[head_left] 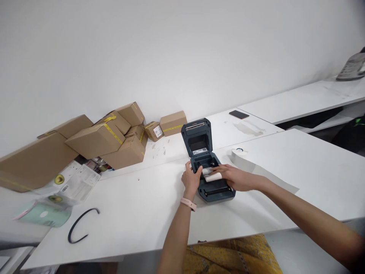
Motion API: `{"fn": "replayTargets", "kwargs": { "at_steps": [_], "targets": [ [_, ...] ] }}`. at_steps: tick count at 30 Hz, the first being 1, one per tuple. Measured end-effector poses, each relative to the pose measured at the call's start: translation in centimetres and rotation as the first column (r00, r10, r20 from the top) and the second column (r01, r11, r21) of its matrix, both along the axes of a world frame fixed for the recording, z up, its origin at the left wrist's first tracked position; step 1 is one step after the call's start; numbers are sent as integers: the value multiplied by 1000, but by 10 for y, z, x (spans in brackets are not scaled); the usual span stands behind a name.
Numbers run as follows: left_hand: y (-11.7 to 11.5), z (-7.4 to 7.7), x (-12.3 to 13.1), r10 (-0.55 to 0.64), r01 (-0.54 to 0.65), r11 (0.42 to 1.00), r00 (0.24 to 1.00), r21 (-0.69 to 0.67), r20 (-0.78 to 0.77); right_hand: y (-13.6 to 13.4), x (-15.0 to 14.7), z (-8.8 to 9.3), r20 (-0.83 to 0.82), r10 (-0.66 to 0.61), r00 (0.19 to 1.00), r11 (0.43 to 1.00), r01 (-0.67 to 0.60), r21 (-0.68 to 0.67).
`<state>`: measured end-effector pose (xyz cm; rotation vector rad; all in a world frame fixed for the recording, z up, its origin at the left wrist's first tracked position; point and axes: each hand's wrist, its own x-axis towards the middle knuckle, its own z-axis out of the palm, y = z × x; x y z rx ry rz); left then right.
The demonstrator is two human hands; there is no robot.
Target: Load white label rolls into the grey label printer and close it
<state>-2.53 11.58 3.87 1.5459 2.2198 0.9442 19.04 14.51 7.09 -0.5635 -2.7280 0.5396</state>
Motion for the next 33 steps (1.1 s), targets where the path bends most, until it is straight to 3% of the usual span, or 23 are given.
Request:
{"fn": "replayTargets", "kwargs": {
  "at_steps": [3, 6, 12, 22, 28, 33],
  "targets": [
    [1, 5, 2, -13, 12, 1000, 999, -9, -48, -16, 5, -4, -115, 4, 993, 991, -19, -129],
    [3, 7, 2, -36, 34, 999, 995, -29, -95, -23, 1, -11, -175, -24, 984, 987, -4, -161],
    [3, 6, 0, -65, 64, 998, 991, -18, -118, -31, 1, -26, -195, -108, 975, 985, 79, -151],
    [2, 14, 4, -76, 63, 995, 981, -77, -181, -49, 1, -32, -237, -134, 962, 990, 122, -65],
    [1, 16, 8, -203, 158, 975, 915, -153, -350, -56, -2, -40, -264, -149, 953, 989, 144, -38],
    [4, 18, 11, -224, 161, 970, 887, -184, -405, -61, -3, -43, -243, -173, 954, 985, 174, -18]
  ]
}}
